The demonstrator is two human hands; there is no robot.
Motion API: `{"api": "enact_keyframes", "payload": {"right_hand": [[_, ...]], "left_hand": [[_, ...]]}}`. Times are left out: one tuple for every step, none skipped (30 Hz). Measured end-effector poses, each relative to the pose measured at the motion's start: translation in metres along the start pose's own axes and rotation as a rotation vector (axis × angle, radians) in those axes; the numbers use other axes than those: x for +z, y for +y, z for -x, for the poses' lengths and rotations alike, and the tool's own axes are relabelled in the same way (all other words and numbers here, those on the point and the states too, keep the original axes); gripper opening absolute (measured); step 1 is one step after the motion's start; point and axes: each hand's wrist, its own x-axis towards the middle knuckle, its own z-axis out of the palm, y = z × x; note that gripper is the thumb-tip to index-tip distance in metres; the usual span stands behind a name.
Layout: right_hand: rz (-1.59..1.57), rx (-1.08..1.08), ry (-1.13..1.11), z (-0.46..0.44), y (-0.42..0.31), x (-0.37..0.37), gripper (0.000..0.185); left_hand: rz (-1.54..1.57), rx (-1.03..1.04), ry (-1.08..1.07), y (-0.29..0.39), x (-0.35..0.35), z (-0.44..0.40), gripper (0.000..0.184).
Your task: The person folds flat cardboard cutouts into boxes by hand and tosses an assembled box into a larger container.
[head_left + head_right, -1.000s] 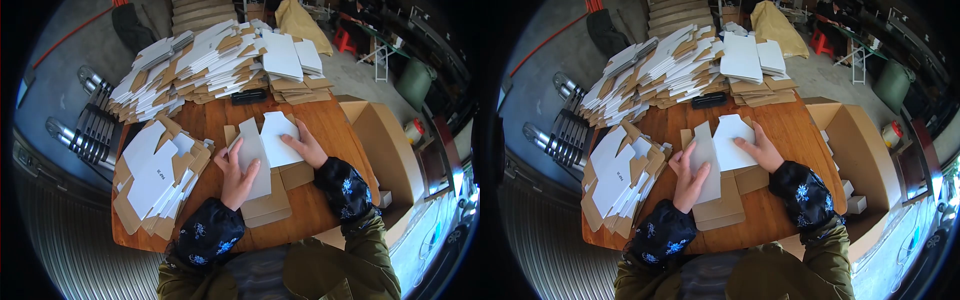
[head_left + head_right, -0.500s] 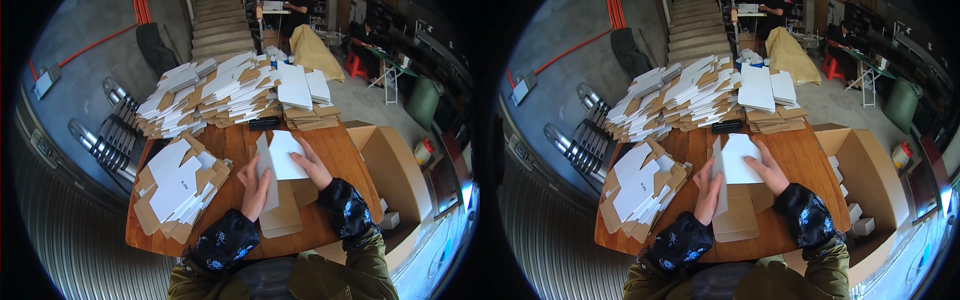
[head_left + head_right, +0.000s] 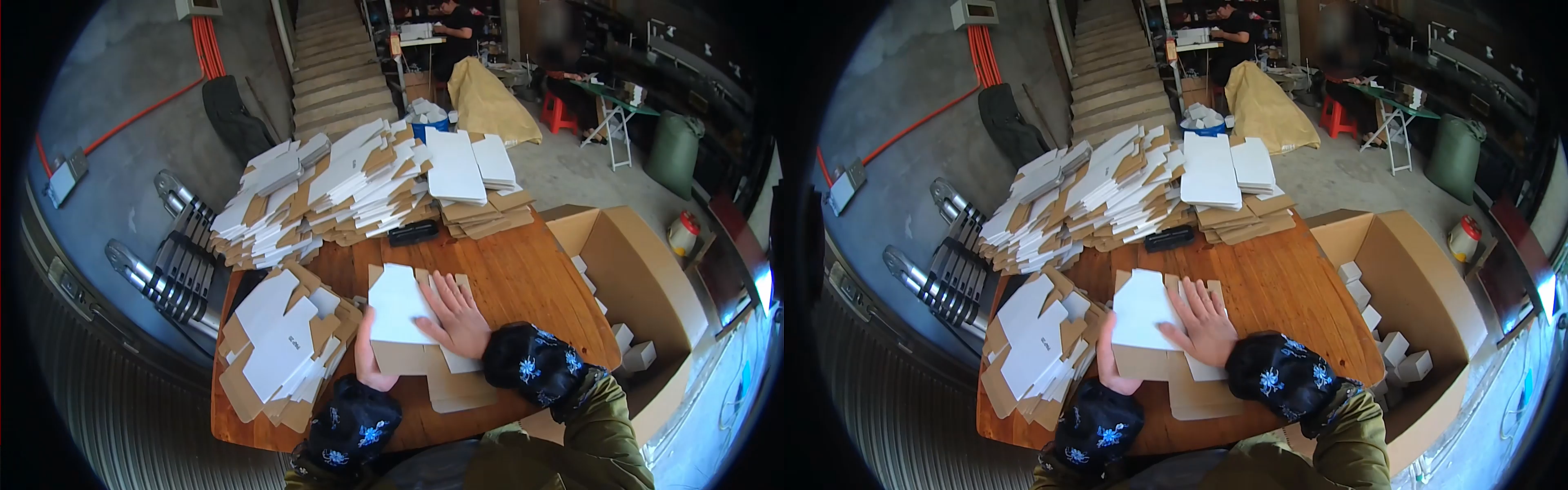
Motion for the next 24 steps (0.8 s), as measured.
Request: {"api": "enact_keyframes", "payload": {"right_hand": [[0.024, -0.023, 0.005, 0.002, 0.002, 0.001, 0.077], [0.047, -0.042, 0.009, 0.003, 0.003, 0.001, 0.076], [0.07, -0.057, 0.012, 0.005, 0.004, 0.001, 0.076], [0.108, -0.081, 0.041, 0.007, 0.007, 0.003, 0.074], [0.12, -0.092, 0.04, 0.008, 0.01, 0.003, 0.073], [0.134, -0.103, 0.04, 0.008, 0.012, 0.002, 0.073], [0.147, -0.115, 0.041, 0.009, 0.014, 0.001, 0.072], [0.161, -0.121, 0.062, 0.01, 0.014, 0.001, 0.07], [0.162, -0.123, 0.062, 0.01, 0.014, 0.002, 0.069], [0.163, -0.125, 0.062, 0.011, 0.014, 0.003, 0.068], [0.163, -0.127, 0.065, 0.011, 0.015, 0.003, 0.068], [0.173, -0.13, 0.064, 0.011, 0.015, 0.004, 0.069], [0.168, -0.136, 0.073, 0.011, 0.016, 0.005, 0.068], [0.162, -0.143, 0.082, 0.011, 0.017, 0.006, 0.068], [0.155, -0.152, 0.089, 0.011, 0.018, 0.006, 0.068], [0.16, -0.16, 0.079, 0.011, 0.018, 0.004, 0.069], [0.14, -0.163, 0.085, 0.012, 0.019, 0.003, 0.069], [0.117, -0.172, 0.087, 0.012, 0.021, 0.003, 0.07], [0.092, -0.189, 0.082, 0.01, 0.021, 0.003, 0.07], [0.074, -0.197, 0.091, 0.01, 0.021, 0.002, 0.071], [0.06, -0.199, 0.071, 0.01, 0.023, 0.001, 0.072], [0.047, -0.199, 0.052, 0.01, 0.024, 0.0, 0.072], [0.037, -0.198, 0.035, 0.01, 0.025, -0.001, 0.073], [0.04, -0.2, 0.022, 0.01, 0.026, -0.004, 0.074]], "left_hand": [[0.004, -0.091, 0.044, 0.003, -0.004, -0.001, 0.05], [0.007, -0.186, 0.088, 0.005, -0.009, -0.002, 0.047], [0.011, -0.284, 0.133, 0.006, -0.015, -0.002, 0.044], [0.039, -0.332, 0.164, 0.006, -0.02, -0.003, 0.042], [0.007, -0.334, 0.155, 0.004, -0.021, -0.002, 0.041], [-0.025, -0.335, 0.145, 0.003, -0.022, -0.002, 0.04], [-0.058, -0.335, 0.134, 0.001, -0.023, -0.001, 0.039], [-0.065, -0.337, 0.126, -0.002, -0.031, -0.004, 0.041], [-0.087, -0.347, 0.128, -0.002, -0.032, -0.002, 0.042], [-0.108, -0.355, 0.13, -0.001, -0.032, -0.001, 0.042], [-0.132, -0.364, 0.131, 0.0, -0.033, -0.001, 0.043], [-0.158, -0.366, 0.149, -0.001, -0.035, -0.002, 0.046], [-0.164, -0.364, 0.15, -0.003, -0.039, -0.002, 0.047], [-0.179, -0.368, 0.133, -0.002, -0.039, -0.003, 0.047], [-0.192, -0.37, 0.118, -0.002, -0.038, -0.003, 0.048], [-0.203, -0.368, 0.12, -0.002, -0.037, -0.004, 0.048], [-0.212, -0.364, 0.128, -0.002, -0.036, -0.004, 0.048], [-0.219, -0.357, 0.143, -0.002, -0.034, -0.004, 0.048], [-0.221, -0.364, 0.135, -0.001, -0.031, -0.005, 0.048], [-0.221, -0.366, 0.134, 0.0, -0.027, -0.004, 0.047], [-0.222, -0.367, 0.135, 0.001, -0.025, -0.003, 0.047], [-0.243, -0.375, 0.144, 0.001, -0.026, -0.002, 0.047], [-0.264, -0.385, 0.149, 0.001, -0.028, -0.003, 0.047], [-0.282, -0.395, 0.15, -0.001, -0.029, -0.005, 0.047]]}}
